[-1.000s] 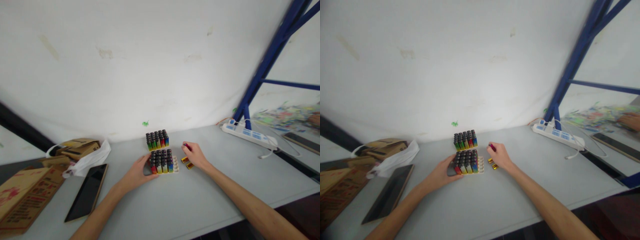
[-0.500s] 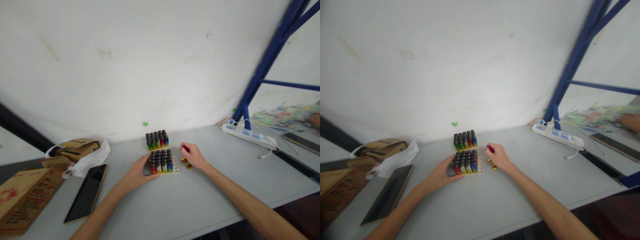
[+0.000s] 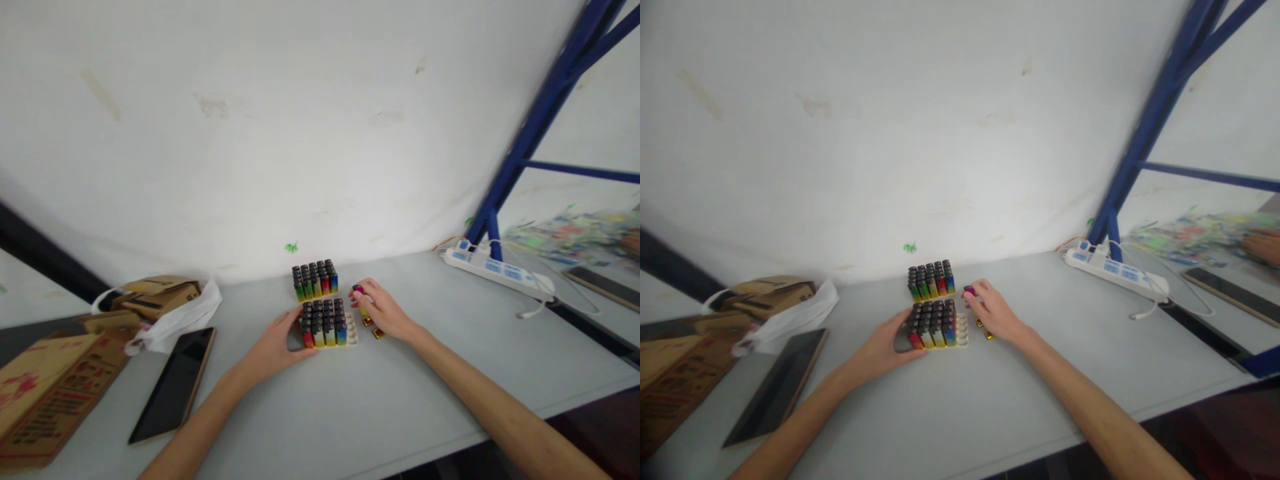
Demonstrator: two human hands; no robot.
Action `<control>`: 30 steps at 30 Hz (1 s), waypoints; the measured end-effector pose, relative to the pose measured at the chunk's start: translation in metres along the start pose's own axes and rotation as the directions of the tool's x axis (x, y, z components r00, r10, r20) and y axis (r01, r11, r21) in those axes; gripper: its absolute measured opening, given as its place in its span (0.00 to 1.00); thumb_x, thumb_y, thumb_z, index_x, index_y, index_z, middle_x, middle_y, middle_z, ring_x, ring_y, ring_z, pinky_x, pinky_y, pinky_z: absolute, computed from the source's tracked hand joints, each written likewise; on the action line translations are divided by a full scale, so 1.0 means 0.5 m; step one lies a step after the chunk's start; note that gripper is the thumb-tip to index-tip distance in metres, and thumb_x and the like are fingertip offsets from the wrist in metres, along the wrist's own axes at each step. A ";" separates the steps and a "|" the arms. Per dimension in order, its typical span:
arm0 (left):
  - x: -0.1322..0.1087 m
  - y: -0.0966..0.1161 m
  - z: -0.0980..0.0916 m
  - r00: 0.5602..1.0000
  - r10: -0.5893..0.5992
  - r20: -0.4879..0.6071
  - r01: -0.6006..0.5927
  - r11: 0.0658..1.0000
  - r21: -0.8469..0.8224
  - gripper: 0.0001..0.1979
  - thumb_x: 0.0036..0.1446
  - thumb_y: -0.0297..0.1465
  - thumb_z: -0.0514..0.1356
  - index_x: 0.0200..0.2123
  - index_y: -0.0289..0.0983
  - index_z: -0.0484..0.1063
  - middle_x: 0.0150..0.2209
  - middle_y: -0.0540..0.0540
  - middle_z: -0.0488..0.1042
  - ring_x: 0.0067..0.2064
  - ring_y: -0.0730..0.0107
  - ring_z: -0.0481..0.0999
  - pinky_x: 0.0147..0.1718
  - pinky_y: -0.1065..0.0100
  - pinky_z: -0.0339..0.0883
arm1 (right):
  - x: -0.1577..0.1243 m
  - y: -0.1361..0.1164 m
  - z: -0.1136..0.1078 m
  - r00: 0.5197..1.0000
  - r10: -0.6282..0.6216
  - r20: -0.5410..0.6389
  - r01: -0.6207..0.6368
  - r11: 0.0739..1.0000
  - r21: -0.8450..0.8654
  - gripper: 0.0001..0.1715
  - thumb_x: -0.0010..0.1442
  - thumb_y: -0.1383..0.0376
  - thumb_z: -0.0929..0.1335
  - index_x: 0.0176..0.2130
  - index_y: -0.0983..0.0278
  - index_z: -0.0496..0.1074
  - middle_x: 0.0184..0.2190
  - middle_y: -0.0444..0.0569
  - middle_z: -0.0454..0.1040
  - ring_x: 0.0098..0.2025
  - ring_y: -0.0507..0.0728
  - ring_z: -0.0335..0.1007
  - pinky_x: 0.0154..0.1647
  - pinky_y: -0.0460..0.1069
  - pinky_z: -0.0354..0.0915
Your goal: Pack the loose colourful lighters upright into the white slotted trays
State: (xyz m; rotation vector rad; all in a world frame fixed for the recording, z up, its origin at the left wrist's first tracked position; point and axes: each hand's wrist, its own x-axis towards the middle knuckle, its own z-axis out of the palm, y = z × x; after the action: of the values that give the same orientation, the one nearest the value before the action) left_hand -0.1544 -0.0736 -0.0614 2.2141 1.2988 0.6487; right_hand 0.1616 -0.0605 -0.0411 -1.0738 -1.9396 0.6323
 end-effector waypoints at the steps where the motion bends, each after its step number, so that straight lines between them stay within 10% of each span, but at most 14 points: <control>1: 0.000 0.001 0.000 1.000 0.001 -0.001 -0.001 1.000 -0.002 0.44 0.52 0.45 0.76 0.69 0.39 0.68 0.63 0.36 0.78 0.63 0.42 0.78 0.67 0.45 0.70 | 0.000 0.001 -0.001 1.000 -0.016 -0.008 0.016 0.999 -0.039 0.27 0.78 0.46 0.59 0.36 0.59 0.68 0.40 0.52 0.73 0.42 0.59 0.72 0.48 0.55 0.70; 7: 0.001 0.000 0.000 1.000 -0.001 0.012 0.001 1.000 0.013 0.45 0.53 0.45 0.76 0.69 0.38 0.67 0.63 0.35 0.78 0.63 0.42 0.78 0.67 0.45 0.70 | -0.001 0.011 -0.001 0.998 0.053 0.022 -0.051 0.994 -0.093 0.27 0.78 0.46 0.60 0.32 0.58 0.64 0.25 0.42 0.67 0.29 0.56 0.66 0.35 0.51 0.61; 30: 0.001 0.002 0.000 1.000 -0.002 -0.004 0.002 1.000 -0.006 0.44 0.52 0.45 0.76 0.69 0.39 0.68 0.61 0.37 0.80 0.60 0.43 0.80 0.64 0.46 0.73 | -0.003 0.035 0.010 0.960 -0.098 0.261 0.165 0.954 -0.250 0.14 0.79 0.57 0.64 0.42 0.61 0.70 0.40 0.52 0.74 0.41 0.60 0.72 0.48 0.55 0.71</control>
State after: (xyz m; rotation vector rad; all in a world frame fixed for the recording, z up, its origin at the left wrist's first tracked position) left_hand -0.1534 -0.0736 -0.0605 2.2074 1.2985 0.6557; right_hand 0.1656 -0.0529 -0.0574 -1.0552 -2.3460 0.4515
